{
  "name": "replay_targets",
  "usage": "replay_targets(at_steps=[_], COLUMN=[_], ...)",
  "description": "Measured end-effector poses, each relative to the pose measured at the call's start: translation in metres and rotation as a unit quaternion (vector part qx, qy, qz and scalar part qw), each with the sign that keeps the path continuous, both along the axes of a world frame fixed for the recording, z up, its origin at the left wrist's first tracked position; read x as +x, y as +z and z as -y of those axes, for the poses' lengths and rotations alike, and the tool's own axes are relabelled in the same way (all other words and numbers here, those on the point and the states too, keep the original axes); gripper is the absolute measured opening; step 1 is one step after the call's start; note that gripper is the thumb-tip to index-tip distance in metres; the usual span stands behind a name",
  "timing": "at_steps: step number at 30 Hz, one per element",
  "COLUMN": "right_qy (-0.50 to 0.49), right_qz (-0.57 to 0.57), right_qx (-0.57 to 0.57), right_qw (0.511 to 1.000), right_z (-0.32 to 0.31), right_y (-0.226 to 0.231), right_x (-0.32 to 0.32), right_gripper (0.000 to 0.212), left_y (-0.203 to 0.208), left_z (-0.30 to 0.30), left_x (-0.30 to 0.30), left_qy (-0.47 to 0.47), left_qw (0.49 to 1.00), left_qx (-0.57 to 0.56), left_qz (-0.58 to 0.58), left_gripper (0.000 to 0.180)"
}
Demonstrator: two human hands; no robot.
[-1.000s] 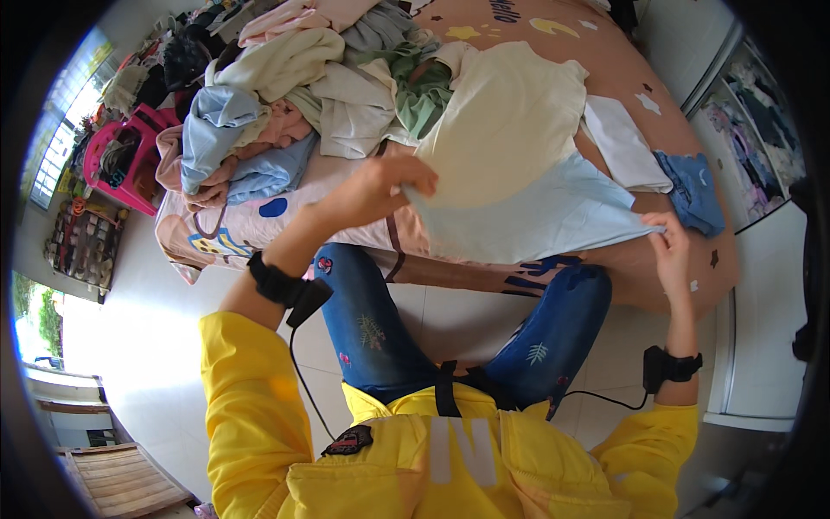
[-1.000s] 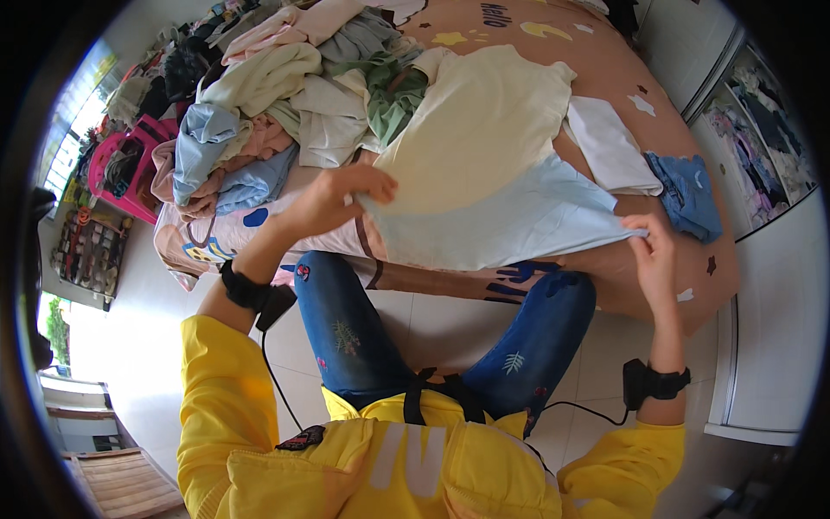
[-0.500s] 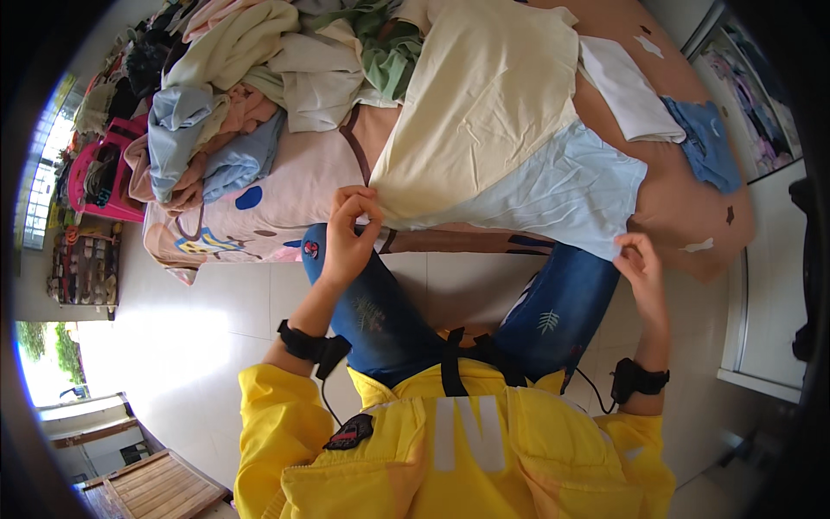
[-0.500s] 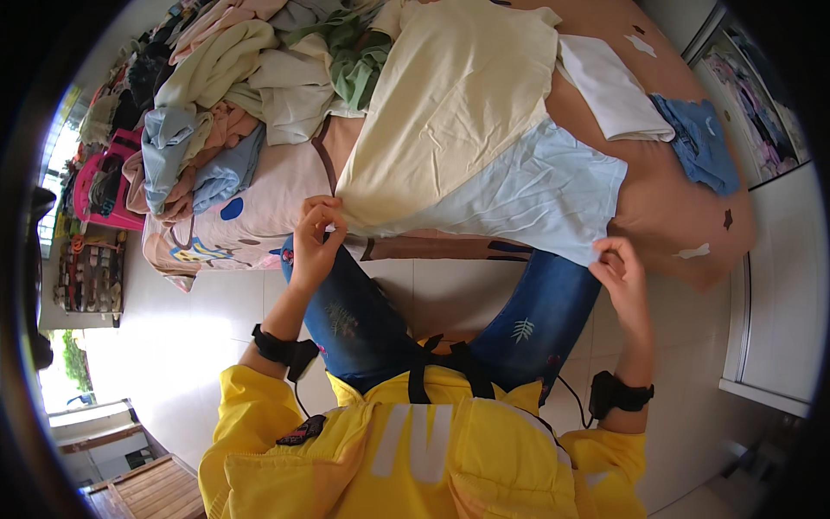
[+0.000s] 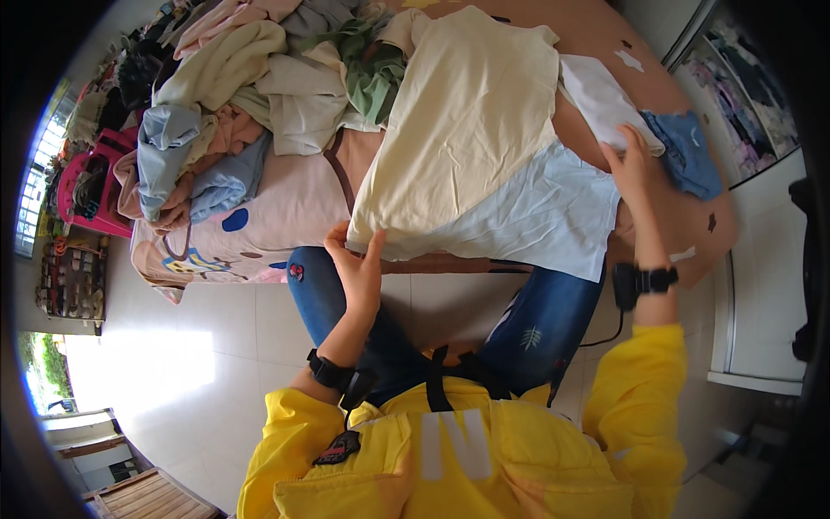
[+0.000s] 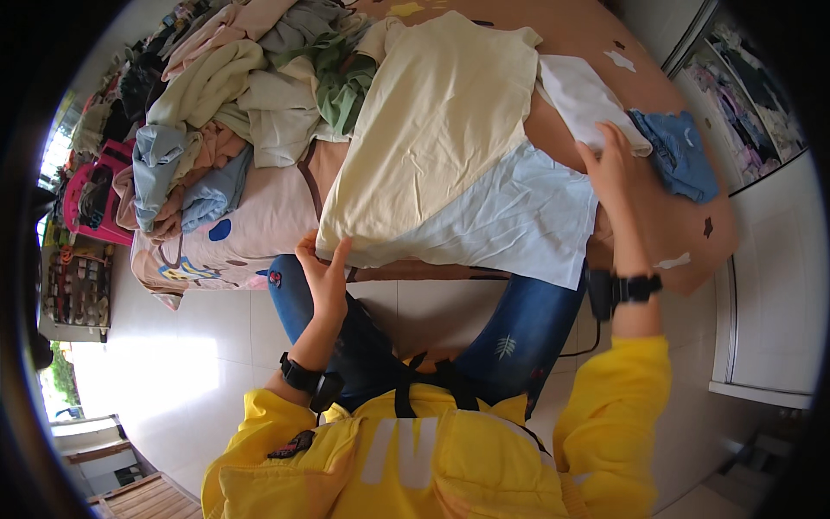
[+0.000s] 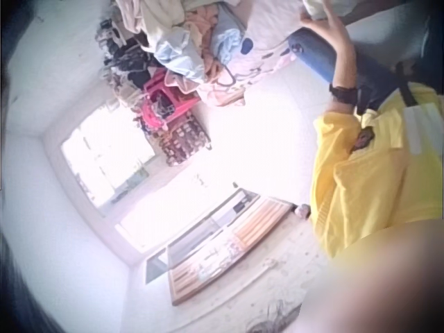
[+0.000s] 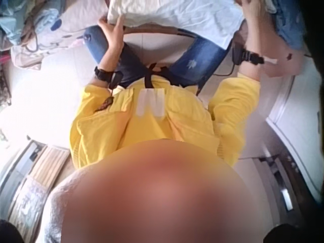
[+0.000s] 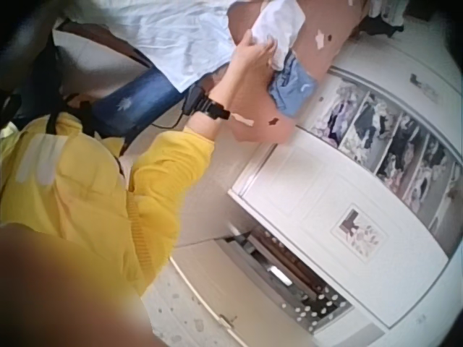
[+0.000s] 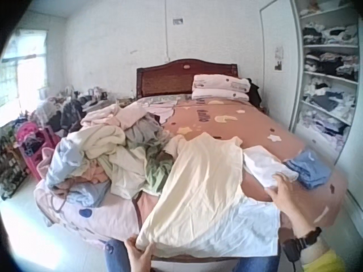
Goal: The person folds a denim jacket and several other garments on a bed. They smooth and align each item, fold sleeves and edges, then place the folded pieces into a neat stack on the bed.
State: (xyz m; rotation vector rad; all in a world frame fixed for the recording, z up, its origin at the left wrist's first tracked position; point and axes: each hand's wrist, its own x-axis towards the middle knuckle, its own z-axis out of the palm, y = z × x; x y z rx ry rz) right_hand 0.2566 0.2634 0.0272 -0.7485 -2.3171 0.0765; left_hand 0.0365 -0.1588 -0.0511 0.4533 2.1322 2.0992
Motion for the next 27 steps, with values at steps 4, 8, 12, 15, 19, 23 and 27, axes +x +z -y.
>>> replay_targets(at_steps=[4, 8, 12, 15, 19, 23, 27], right_qy=[-0.123, -0.151, -0.137, -0.062, -0.074, -0.129, -0.061], right_qz=[0.253, 0.35, 0.43, 0.372, 0.146, 0.192, 0.042], right_qx=[0.027, -0.12, -0.149, -0.163, -0.176, -0.307, -0.546], right_qw=[0.959, 0.917, 0.88, 0.912, 0.971, 0.923, 0.834], right_z=[-0.042, -0.047, -0.048, -0.077, -0.143, -0.173, -0.15], right_y=[0.01, 0.027, 0.017, 0.0, 0.0, 0.024, 0.044], right_x=[-0.062, -0.113, -0.121, -0.102, -0.066, -0.032, -0.005], right_gripper=[0.064, 0.068, 0.066, 0.075, 0.096, 0.09, 0.069], left_y=[0.006, 0.017, 0.024, 0.026, 0.027, 0.033, 0.037], left_z=[0.002, 0.003, 0.005, 0.008, 0.012, 0.014, 0.012], left_x=[-0.003, -0.008, -0.015, -0.018, -0.022, -0.023, -0.021], left_qy=[-0.015, -0.021, -0.052, -0.078, -0.109, -0.112, -0.115], left_qw=[0.999, 0.994, 0.989, 0.989, 0.983, 0.981, 0.977], left_qx=[-0.031, -0.102, -0.135, -0.109, -0.091, -0.102, -0.101], left_qz=[0.029, 0.009, 0.034, 0.064, 0.114, 0.122, 0.148], left_gripper=[0.056, 0.054, 0.053, 0.053, 0.052, 0.05, 0.05])
